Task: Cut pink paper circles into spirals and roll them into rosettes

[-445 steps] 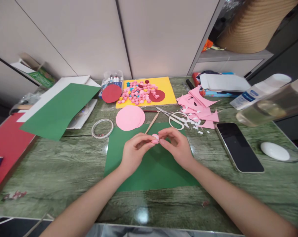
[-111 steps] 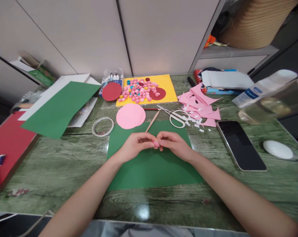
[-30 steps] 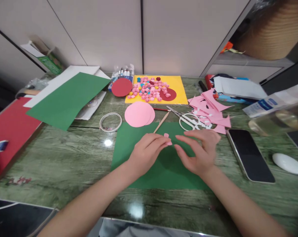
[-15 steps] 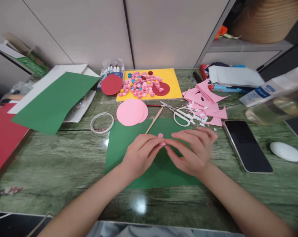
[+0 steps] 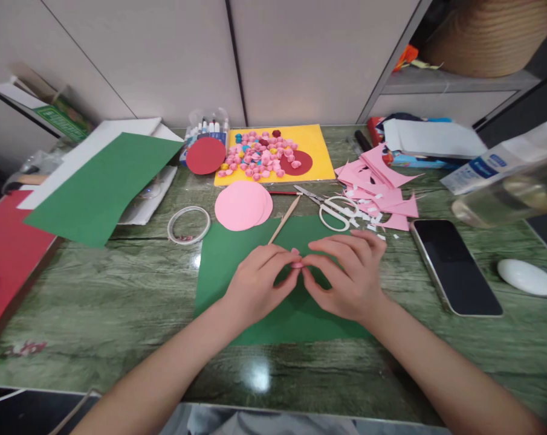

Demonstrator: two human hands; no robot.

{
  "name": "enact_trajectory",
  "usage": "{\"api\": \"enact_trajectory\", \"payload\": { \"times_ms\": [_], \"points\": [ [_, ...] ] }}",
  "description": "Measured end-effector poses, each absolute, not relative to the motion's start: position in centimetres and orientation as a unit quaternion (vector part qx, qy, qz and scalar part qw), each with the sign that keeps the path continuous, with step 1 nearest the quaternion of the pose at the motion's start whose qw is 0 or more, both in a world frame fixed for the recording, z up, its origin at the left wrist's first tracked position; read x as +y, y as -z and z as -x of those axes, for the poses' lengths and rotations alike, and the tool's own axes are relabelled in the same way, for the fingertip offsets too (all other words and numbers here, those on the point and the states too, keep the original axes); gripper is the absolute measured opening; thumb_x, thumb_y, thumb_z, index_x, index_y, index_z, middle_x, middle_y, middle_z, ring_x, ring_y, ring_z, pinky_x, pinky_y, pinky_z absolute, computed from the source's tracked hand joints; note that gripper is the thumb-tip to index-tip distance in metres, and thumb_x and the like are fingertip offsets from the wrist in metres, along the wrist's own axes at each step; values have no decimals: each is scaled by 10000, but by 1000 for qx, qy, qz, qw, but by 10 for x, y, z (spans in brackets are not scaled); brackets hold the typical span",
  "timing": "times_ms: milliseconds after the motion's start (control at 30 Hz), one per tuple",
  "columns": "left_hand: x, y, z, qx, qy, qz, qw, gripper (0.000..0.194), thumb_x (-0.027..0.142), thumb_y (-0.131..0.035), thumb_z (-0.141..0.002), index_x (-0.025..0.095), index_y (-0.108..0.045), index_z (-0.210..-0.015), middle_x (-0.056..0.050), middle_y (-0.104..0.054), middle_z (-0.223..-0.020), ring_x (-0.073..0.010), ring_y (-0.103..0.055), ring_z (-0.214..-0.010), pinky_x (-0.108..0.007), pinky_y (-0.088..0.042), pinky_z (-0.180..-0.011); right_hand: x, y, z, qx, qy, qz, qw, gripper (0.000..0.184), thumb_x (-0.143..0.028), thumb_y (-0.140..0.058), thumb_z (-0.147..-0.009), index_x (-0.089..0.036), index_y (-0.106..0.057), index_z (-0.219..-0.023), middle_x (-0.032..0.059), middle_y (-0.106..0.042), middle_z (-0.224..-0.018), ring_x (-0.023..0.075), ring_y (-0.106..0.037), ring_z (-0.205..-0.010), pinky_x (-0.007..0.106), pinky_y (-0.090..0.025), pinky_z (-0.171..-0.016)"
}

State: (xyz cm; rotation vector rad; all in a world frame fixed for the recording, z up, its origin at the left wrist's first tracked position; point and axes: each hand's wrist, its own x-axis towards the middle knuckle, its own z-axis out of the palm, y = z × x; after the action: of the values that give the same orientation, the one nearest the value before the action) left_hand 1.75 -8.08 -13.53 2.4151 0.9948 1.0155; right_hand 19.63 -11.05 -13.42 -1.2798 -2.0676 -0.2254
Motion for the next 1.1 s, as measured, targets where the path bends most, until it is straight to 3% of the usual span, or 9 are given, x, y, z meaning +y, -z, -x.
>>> {"api": "enact_trajectory", "payload": {
  "times_ms": [133, 400, 1100],
  "points": [
    [-80, 129, -21, 378, -362, -814, 251, 112, 197, -569, -775, 186, -613, -877, -23, -664, -852, -108, -607, -795, -224, -492, -735, -109, 130, -193, -782, 54, 510, 355, 100, -220, -605, -720, -258, -562, -802, 8, -626, -943, 219, -531, -896, 440, -296, -872],
    [-77, 122, -21, 400, -354, -735, 418, 108, 227, -599, -764, 185, -647, -851, -32, -667, -845, -130, -606, -800, -257, -498, -737, -103, 125, -194, -732, -155, 546, 375, 106, -238, -618, -718, -235, -586, -820, 47, -533, -978, 229, -506, -977, 423, -360, -860],
    [-79, 124, -24, 421, -347, -710, 444, 105, 210, -618, -740, 187, -663, -833, -28, -671, -835, -125, -613, -778, -240, -508, -693, -102, 126, -195, -750, -163, 527, 365, 58, -199, -608, -722, -216, -564, -756, 46, -512, -964, 223, -498, -976, 428, -342, -873]
  ]
}}
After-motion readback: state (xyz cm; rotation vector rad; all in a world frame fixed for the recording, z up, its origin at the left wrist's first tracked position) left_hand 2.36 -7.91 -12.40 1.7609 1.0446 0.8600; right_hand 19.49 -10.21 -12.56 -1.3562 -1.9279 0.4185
